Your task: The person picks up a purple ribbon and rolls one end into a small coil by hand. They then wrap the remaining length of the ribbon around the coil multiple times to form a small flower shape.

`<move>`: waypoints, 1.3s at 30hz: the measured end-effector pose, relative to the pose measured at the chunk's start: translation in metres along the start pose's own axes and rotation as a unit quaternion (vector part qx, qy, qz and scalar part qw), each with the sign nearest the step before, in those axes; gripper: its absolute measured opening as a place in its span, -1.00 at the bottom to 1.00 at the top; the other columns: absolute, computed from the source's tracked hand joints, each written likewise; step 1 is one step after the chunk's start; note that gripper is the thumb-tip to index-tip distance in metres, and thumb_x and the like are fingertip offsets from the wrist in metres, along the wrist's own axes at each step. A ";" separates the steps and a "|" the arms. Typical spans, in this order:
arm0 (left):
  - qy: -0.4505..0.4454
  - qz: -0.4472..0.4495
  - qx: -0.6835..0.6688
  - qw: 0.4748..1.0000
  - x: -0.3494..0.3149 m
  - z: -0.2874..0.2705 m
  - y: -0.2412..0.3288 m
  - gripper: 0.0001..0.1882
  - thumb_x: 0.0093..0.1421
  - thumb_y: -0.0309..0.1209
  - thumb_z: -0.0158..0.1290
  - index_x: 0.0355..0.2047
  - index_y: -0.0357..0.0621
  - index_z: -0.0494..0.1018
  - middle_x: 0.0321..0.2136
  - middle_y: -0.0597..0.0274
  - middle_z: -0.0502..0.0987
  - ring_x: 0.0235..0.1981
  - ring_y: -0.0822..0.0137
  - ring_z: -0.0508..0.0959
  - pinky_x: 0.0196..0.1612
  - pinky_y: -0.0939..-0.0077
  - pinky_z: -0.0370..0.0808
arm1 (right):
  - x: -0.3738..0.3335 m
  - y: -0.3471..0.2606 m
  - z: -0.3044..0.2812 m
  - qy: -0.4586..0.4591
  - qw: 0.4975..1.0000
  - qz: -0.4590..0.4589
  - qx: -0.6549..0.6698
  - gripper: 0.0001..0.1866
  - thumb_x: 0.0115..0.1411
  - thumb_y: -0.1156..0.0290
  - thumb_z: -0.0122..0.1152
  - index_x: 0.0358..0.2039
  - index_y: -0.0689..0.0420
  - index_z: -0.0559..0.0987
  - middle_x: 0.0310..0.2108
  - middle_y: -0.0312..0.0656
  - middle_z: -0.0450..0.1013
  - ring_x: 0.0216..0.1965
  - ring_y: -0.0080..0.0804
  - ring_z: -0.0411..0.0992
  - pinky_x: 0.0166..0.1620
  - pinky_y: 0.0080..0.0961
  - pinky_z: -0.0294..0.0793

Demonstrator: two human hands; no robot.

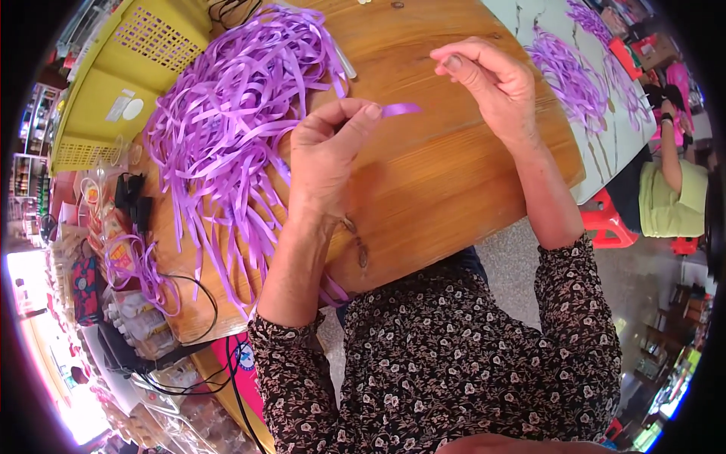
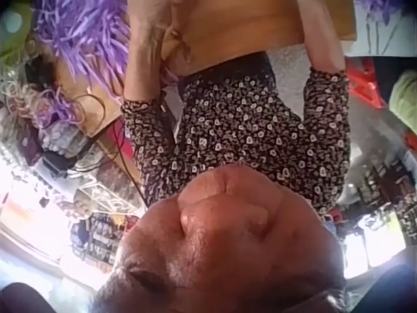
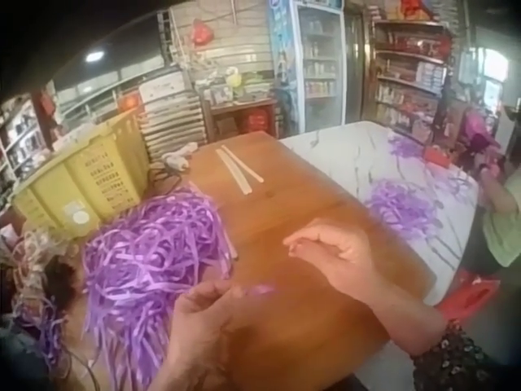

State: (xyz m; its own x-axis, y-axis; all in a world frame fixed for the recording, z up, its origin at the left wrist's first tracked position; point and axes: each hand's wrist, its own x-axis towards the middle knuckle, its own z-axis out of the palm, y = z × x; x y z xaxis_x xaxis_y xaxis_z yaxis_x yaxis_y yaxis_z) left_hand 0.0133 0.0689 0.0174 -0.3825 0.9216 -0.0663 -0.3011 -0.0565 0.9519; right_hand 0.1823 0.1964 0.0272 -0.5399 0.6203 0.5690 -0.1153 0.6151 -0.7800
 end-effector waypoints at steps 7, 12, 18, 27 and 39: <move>0.018 -0.017 -0.044 0.999 -0.002 -0.001 0.005 -0.89 0.02 -0.49 0.21 -0.41 -0.20 0.53 -0.63 0.53 0.40 -0.68 0.71 0.14 -0.62 0.77 0.01 | 0.003 0.001 0.008 -0.083 0.984 -0.114 -0.113 -0.74 0.10 0.51 0.17 -0.16 0.21 0.55 -0.31 -0.23 0.47 -0.28 -0.50 0.44 -0.19 -0.65 0.40; 0.018 -0.019 -0.072 0.997 0.002 -0.005 0.002 -0.89 0.01 -0.51 0.21 -0.42 -0.21 0.53 -0.64 0.52 0.40 -0.70 0.70 0.11 -0.65 0.75 -0.02 | -0.002 0.000 0.010 -0.146 0.989 -0.024 -0.027 -0.69 0.02 0.57 0.22 -0.16 0.18 0.55 -0.34 -0.25 0.48 -0.32 -0.48 0.43 -0.23 -0.62 0.40; 0.034 -0.010 -0.037 0.999 0.002 -0.005 0.003 -0.89 0.02 -0.51 0.20 -0.42 -0.23 0.53 -0.62 0.50 0.41 -0.70 0.69 0.13 -0.65 0.76 0.00 | -0.002 0.005 0.008 -0.155 0.973 -0.103 -0.139 -0.79 -0.03 0.58 0.25 -0.30 0.17 0.59 -0.47 -0.25 0.45 -0.42 -0.41 0.39 -0.35 -0.53 0.38; 0.063 0.083 0.067 0.992 0.003 -0.005 -0.002 -0.86 0.02 -0.46 0.21 -0.41 -0.24 0.54 -0.68 0.48 0.39 -0.72 0.67 0.17 -0.67 0.75 0.10 | -0.005 -0.003 0.015 -0.224 0.970 -0.078 -0.059 -0.87 -0.01 0.58 0.23 -0.38 0.19 0.58 -0.46 -0.24 0.44 -0.42 -0.45 0.39 -0.38 -0.55 0.36; 0.040 0.176 0.012 0.983 -0.008 0.017 -0.019 -0.93 0.14 -0.54 0.09 -0.33 -0.20 0.49 -0.50 0.54 0.42 -0.53 0.74 0.26 -0.50 0.87 0.17 | -0.012 0.001 0.021 -0.104 0.906 0.209 0.353 -0.74 0.13 0.56 0.11 -0.13 0.24 0.54 -0.30 -0.22 0.49 -0.30 -0.54 0.41 -0.20 -0.64 0.40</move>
State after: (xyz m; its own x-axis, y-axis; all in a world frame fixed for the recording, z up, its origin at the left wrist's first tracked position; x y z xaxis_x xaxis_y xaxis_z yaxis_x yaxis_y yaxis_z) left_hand 0.0366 0.0690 0.0048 -0.5267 0.8135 0.2467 -0.1177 -0.3572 0.9266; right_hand 0.1714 0.1795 0.0142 -0.7967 0.5767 0.1810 -0.3293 -0.1630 -0.9300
